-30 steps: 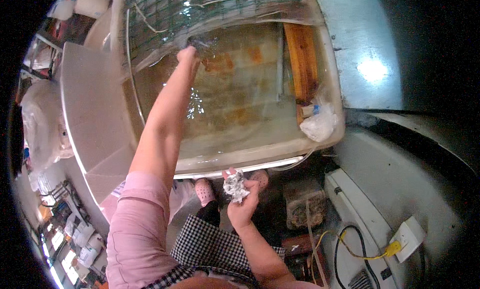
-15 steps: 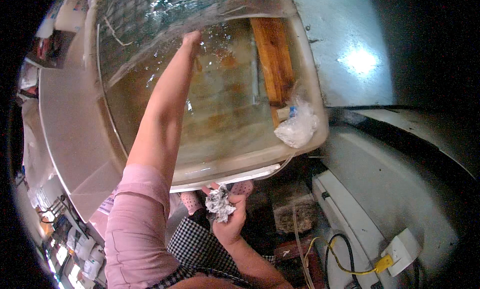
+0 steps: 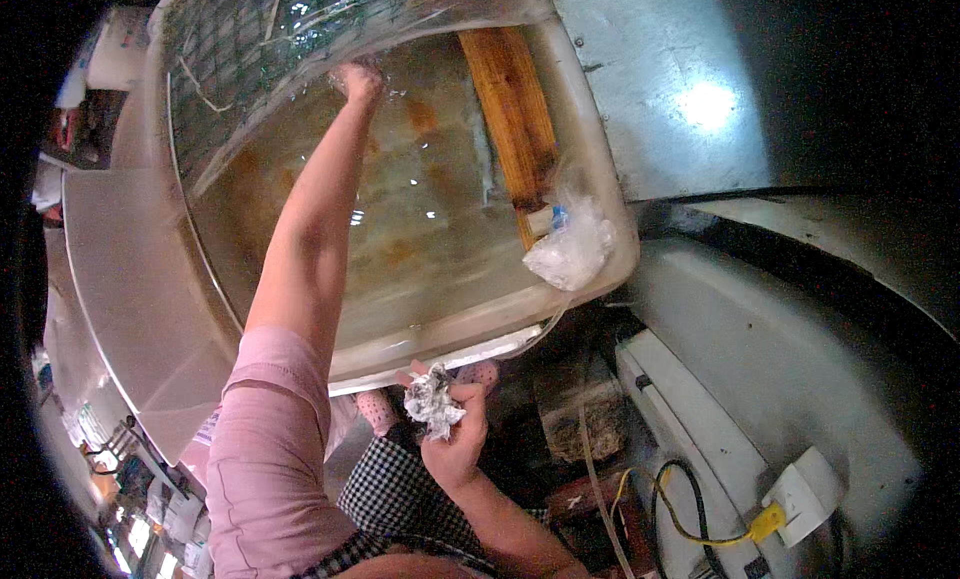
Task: The person scoops plastic parts from a cooling tank, wipes them with a cloth, and operates machine controls; they then transport bags of raw material using a hand truck and lift them onto a machine shelf.
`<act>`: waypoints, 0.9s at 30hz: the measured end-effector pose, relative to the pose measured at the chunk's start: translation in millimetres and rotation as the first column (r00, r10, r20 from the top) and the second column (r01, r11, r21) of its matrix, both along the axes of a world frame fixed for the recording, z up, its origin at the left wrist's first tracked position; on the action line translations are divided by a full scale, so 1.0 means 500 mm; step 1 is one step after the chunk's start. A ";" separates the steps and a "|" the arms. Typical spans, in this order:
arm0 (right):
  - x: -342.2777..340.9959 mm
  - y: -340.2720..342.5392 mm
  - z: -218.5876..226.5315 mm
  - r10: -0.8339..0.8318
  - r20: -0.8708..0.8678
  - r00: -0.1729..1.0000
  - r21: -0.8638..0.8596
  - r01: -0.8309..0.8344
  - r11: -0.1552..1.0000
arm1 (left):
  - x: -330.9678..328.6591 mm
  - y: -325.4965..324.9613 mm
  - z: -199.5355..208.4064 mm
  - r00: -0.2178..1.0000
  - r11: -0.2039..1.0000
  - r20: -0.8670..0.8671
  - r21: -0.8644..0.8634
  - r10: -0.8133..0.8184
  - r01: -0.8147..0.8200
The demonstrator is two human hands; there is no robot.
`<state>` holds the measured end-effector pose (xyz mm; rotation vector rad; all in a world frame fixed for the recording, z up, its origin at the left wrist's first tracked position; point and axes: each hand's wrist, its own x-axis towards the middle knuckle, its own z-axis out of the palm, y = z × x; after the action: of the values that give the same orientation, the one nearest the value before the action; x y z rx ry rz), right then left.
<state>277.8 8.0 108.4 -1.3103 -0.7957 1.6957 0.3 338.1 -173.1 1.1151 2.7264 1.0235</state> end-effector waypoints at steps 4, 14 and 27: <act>-0.024 -0.017 0.001 0.069 0.043 0.997 0.026 -0.070 0.997 | -0.015 -0.076 0.093 0.992 0.999 0.119 -0.019 -0.045 0.048; -0.021 -0.023 -0.005 0.171 0.225 0.959 0.061 -0.188 0.980 | 0.009 -0.010 0.118 0.908 0.837 -0.251 -0.523 -0.335 0.164; -0.022 -0.043 -0.023 0.050 0.072 0.996 -0.051 -0.046 0.998 | 0.045 -0.154 0.185 0.928 0.844 -0.068 -0.444 -0.367 0.301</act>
<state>266.8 -13.5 97.1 -1.4042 -0.8386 1.7232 22.8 261.2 -80.7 1.5451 2.5325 0.2825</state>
